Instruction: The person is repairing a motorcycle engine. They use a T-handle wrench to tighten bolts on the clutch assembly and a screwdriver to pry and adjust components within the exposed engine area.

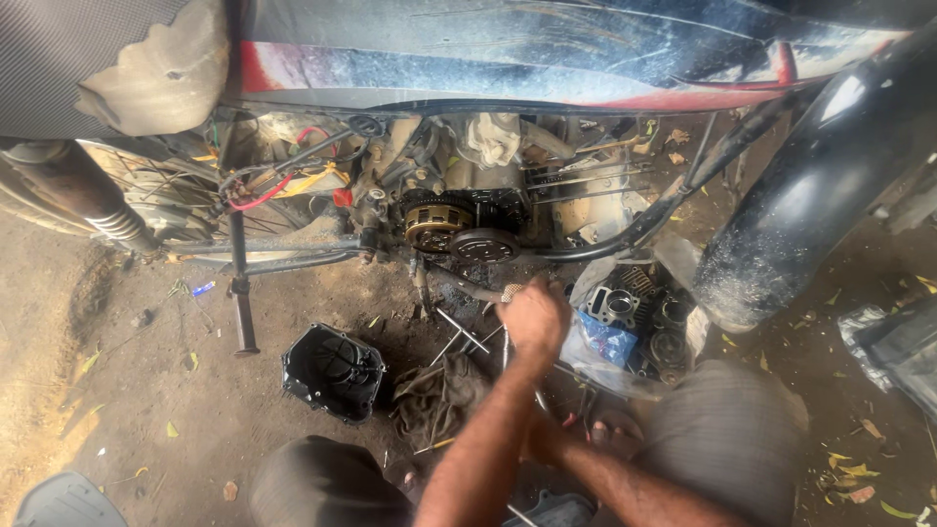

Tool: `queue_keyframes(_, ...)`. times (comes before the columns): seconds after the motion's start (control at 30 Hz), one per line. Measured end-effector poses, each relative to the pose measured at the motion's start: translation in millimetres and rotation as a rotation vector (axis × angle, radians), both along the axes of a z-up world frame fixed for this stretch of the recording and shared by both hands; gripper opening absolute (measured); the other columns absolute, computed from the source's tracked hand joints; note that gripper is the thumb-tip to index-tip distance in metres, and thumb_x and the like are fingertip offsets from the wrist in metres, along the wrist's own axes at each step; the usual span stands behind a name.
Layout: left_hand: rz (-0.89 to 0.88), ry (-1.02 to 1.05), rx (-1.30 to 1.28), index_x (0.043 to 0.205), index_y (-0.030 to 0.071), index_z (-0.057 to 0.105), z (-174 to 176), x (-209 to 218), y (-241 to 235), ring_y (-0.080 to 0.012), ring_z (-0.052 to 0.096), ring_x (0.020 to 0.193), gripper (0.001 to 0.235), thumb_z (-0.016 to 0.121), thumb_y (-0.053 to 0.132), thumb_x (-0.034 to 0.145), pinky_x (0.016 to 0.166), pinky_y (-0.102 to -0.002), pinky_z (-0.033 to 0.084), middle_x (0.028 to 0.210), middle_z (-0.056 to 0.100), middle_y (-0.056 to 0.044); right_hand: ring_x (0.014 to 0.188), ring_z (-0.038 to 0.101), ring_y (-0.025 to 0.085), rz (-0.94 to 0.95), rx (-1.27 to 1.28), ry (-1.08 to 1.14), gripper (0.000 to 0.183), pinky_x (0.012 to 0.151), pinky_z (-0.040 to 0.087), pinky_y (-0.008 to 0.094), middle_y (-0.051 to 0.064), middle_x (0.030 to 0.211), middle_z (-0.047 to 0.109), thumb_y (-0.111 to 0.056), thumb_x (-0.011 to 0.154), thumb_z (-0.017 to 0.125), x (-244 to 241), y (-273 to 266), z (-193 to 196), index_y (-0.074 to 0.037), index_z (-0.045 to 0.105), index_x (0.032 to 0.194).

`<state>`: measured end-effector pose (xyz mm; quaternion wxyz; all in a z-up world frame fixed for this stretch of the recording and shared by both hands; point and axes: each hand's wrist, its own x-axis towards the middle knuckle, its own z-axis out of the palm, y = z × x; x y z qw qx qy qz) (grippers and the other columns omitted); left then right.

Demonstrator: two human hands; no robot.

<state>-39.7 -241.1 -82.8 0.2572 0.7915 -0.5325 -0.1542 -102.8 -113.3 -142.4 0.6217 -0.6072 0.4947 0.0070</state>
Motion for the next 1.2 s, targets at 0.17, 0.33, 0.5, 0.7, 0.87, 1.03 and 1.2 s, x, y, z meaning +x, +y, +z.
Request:
queue_keyframes(0.17,0.058,0.166,-0.12,0.099,0.009,0.079,17,64,19,-0.033,0.073,0.075,0.026,0.071,0.032,0.091,0.073,-0.044,0.06,0.083,0.076,-0.017,0.072,0.07,0.02,0.012,0.06,-0.003,0.031,0.056,0.055,0.032,0.015,0.092,0.076,-0.019,0.095,0.068,-12,-3,-31,0.001,0.057,0.118)
queue_keyframes(0.33,0.107,0.643,-0.238,0.105,0.001,0.079,22,138,19,-0.0204,0.072,0.074,0.021,0.072,0.009,0.087,0.069,-0.037,0.057,0.09,0.078,-0.015,0.08,0.071,0.023,0.055,0.172,-0.015,0.04,0.063,0.057,0.036,0.016,0.105,0.075,-0.02,0.095,0.069,-1,-14,-87,-0.002,0.054,0.127)
queue_keyframes(0.5,0.139,1.036,-0.021,0.112,-0.004,0.076,43,161,16,-0.017,0.063,0.069,0.021,0.065,0.001,0.093,0.064,-0.032,0.051,0.09,0.075,-0.012,0.108,0.069,0.028,-0.103,-0.283,0.128,0.042,0.094,0.055,0.042,0.016,0.122,0.073,-0.027,0.091,0.075,14,-33,-148,-0.007,0.067,0.126)
queue_keyframes(0.7,0.037,1.095,-0.088,0.109,-0.003,0.073,51,167,10,-0.0153,0.066,0.073,0.019,0.063,-0.001,0.093,0.071,-0.03,0.056,0.088,0.075,-0.011,0.107,0.067,0.037,-0.123,-0.469,0.501,0.041,0.094,0.053,0.047,0.017,0.114,0.07,-0.034,0.089,0.075,-25,-39,-198,-0.007,0.061,0.116)
queue_keyframes(0.87,0.003,1.025,0.028,0.107,-0.001,0.076,61,172,4,-0.0149,0.064,0.072,0.017,0.065,0.003,0.094,0.073,-0.032,0.055,0.086,0.073,-0.011,0.108,0.067,0.036,-0.111,-0.411,0.571,0.04,0.094,0.053,0.048,0.016,0.111,0.07,-0.036,0.088,0.075,-26,-57,-205,-0.006,0.06,0.111)
queue_keyframes(1.03,-0.025,0.921,0.09,0.106,0.0,0.076,64,172,1,-0.015,0.067,0.074,0.018,0.065,0.007,0.093,0.074,-0.032,0.058,0.085,0.073,-0.011,0.114,0.066,0.036,-0.012,-0.38,0.668,0.04,0.099,0.052,0.047,0.017,0.118,0.069,-0.036,0.09,0.073,-20,-67,-195,-0.006,0.063,0.115)
queue_keyframes(1.2,0.0,0.919,0.112,0.108,0.003,0.076,62,173,1,-0.0117,0.068,0.08,0.02,0.065,0.008,0.092,0.077,-0.029,0.054,0.087,0.074,-0.006,0.118,0.068,0.033,-0.218,-0.134,0.616,0.054,0.101,0.053,0.044,0.018,0.125,0.069,-0.037,0.091,0.071,-7,-73,-167,-0.006,0.059,0.134)
